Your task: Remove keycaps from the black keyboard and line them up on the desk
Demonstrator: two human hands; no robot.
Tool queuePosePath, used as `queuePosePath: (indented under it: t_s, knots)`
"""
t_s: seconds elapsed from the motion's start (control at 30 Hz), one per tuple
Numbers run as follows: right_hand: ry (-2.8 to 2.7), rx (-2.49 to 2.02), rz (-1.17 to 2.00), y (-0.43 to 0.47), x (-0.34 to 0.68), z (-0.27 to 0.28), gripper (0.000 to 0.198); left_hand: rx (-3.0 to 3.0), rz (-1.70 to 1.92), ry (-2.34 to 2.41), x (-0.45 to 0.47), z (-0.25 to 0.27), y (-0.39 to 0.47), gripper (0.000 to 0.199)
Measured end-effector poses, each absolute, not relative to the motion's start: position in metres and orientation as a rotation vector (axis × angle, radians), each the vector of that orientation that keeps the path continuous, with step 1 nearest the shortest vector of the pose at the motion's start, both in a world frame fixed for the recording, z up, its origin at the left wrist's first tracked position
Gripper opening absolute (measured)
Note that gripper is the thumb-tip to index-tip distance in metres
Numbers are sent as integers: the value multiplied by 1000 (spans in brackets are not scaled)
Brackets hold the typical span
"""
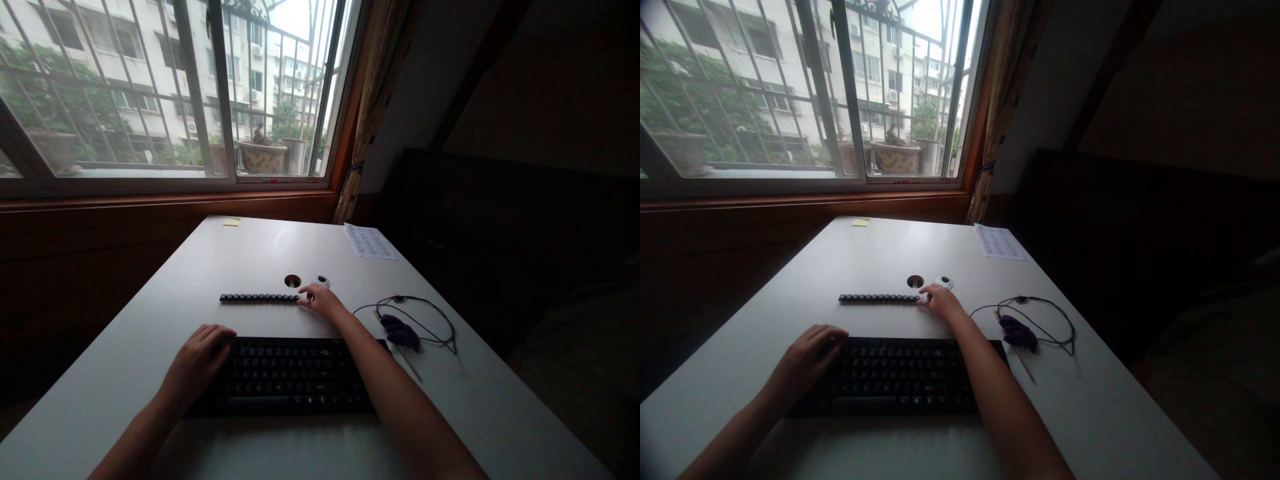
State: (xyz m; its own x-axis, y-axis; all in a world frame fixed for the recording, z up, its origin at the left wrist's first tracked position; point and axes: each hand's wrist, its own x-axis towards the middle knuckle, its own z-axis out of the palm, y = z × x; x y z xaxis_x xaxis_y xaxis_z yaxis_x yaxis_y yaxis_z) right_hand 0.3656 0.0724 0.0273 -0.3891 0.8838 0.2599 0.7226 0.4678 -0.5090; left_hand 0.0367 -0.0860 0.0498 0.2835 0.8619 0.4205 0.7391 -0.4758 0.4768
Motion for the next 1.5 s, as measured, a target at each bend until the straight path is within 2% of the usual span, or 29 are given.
queuePosePath:
  t_s: [0.2, 0.37, 0.53, 0.63, 0.77, 0.93, 1.13, 1.5]
  knots:
    - [-2103, -1370, 388, 62, 377, 52, 28, 2357, 971, 1497, 38, 51, -87, 13]
    - [-1865, -1347, 571, 29, 390, 81, 52, 2352, 952, 1499, 38, 49, -86, 13]
    - [-1718, -1438, 451, -10, 411, 98, 64, 2357, 934, 1486, 38, 49, -87, 14]
    - [-1621, -1505, 530, -30, 427, 102, 66, 2373, 948, 1489, 39, 49, -87, 15]
    - [-1589, -1586, 639, -50, 450, 97, 61, 2390, 944, 1485, 38, 47, -85, 15]
    - [-1460, -1692, 709, -60, 470, 82, 44, 2406, 934, 1474, 36, 43, -83, 16]
    - [-1396, -1522, 892, -71, 460, 79, 28, 2384, 906, 1478, 34, 40, -82, 16]
    - [-1790, -1486, 442, -72, 424, 86, 20, 2368, 893, 1470, 36, 43, -83, 16]
